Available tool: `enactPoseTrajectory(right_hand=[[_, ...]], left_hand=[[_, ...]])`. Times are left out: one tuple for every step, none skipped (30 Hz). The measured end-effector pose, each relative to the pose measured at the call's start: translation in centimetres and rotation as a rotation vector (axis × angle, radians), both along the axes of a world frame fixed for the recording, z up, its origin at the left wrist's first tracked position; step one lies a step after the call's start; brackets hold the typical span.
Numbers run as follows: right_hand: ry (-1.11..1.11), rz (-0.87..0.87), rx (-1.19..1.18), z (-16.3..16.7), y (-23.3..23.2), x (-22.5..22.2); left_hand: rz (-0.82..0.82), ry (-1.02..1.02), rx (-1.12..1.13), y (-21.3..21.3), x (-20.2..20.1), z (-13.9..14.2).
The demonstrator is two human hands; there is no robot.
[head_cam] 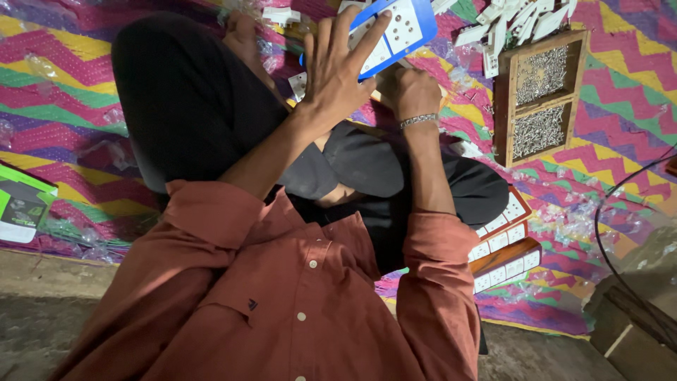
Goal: The person sits on a colorful mat and assembles small white plastic electrical components using a blue plastic jig and a screwdriver. They repeatedly pick up components, align them in the jig, and tighten screws, then place the assembled units aside.
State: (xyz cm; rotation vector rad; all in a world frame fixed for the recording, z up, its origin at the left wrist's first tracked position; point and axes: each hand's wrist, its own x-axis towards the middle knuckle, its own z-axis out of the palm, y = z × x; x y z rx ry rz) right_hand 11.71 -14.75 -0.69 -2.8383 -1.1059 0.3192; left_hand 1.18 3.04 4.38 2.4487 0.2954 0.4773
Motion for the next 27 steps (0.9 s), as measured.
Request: enactPoseTrajectory(right_hand=[[0.012, -0.003, -0.005, 0.1, 0.1, -0.1], [0.025, -0.006, -0.010, 0.3, 0.2, -0.1], [0.037, -0.012, -0.015, 0.5, 0.2, -0.1], [0.055, -0.027, 0.058, 0.8, 0.0, 0.0], [0.073, -0.041, 0.131, 1.3, -0.3, 0.2], [0.092, -0.053, 0.203, 1.6, -0.6, 0.5], [0.135, -0.091, 0.310, 2.1, -1.1, 0.9], [0.179, -0.129, 0.419, 2.7, -1.7, 1.5], [0.224, -0.166, 0.528, 3.1, -2.1, 2.0], [0.345, -0.248, 0.661, 3.5, -2.4, 2.2], [0.466, -0.332, 0.793, 3.9, -2.9, 2.4], [0.585, -0.420, 0.923, 4.4, -3.3, 2.5], [0.606, -0.415, 0.984, 4.7, -3.4, 2.5], [0.628, -0.410, 1.045, 4.9, -3.4, 2.4], [0.650, -0.404, 1.107, 5.2, -3.3, 2.3], [0.667, -0.400, 1.111, 5.4, -3.1, 2.3], [0.685, -0.397, 1.114, 5.5, -2.8, 2.4], [0.702, -0.393, 1.115, 5.7, -2.5, 2.4], [0.743, -0.395, 1.139, 6.0, -2.3, 2.3], [0.784, -0.397, 1.163, 6.1, -2.1, 2.2], [0.825, -0.398, 1.188, 6.3, -1.8, 2.1], [0.813, -0.397, 1.184, 6.5, -1.6, 2.0], [0.800, -0.397, 1.179, 6.6, -1.4, 1.9], [0.787, -0.397, 1.174, 6.8, -1.2, 1.8], [0.733, -0.375, 1.146, 6.9, -1.0, 1.6], [0.680, -0.353, 1.118, 7.1, -0.8, 1.4], [0.628, -0.330, 1.088, 7.2, -0.6, 1.3]], left_hand=[[-0.002, 0.004, -0.002, 0.0, 0.0, 0.0], [-0.005, -0.003, 0.003, 0.0, -0.1, 0.0], [-0.009, -0.011, 0.009, 0.1, -0.1, 0.0], [-0.014, -0.018, 0.014, 0.1, -0.1, 0.0], [-0.018, -0.005, 0.006, 0.1, -0.1, 0.0], [-0.019, 0.009, -0.002, 0.1, -0.1, 0.0], [-0.018, 0.025, -0.012, 0.0, -0.2, 0.0], [-0.020, 0.020, -0.009, 0.0, -0.1, 0.1], [-0.021, 0.015, -0.005, -0.1, -0.1, 0.1], [-0.023, 0.009, -0.001, -0.1, -0.1, 0.0], [-0.026, 0.007, 0.009, -0.1, -0.1, 0.0], [-0.032, 0.004, 0.016, -0.1, -0.1, 0.0], [-0.039, 0.001, 0.024, -0.1, -0.1, 0.0], [-0.047, 0.004, 0.024, -0.2, -0.1, 0.0], [-0.054, 0.008, 0.027, -0.2, -0.2, 0.0], [-0.061, 0.012, 0.031, -0.3, -0.3, -0.1], [-0.065, 0.002, 0.030, -0.3, -0.3, -0.1], [-0.069, -0.007, 0.028, -0.3, -0.4, -0.2], [-0.073, -0.016, 0.025, -0.4, -0.4, -0.2], [-0.074, -0.019, 0.034, -0.5, -0.4, -0.3], [-0.076, -0.022, 0.043, -0.5, -0.4, -0.4], [-0.077, -0.025, 0.054, -0.6, -0.4, -0.5], [-0.088, -0.016, 0.053, -0.8, -0.5, -0.6], [-0.101, -0.006, 0.052, -1.0, -0.5, -0.7], [-0.115, 0.002, 0.050, -1.2, -0.6, -0.8], [-0.119, -0.007, 0.076, -1.4, -0.6, -0.9], [-0.122, -0.015, 0.102, -1.6, -0.6, -1.0]])
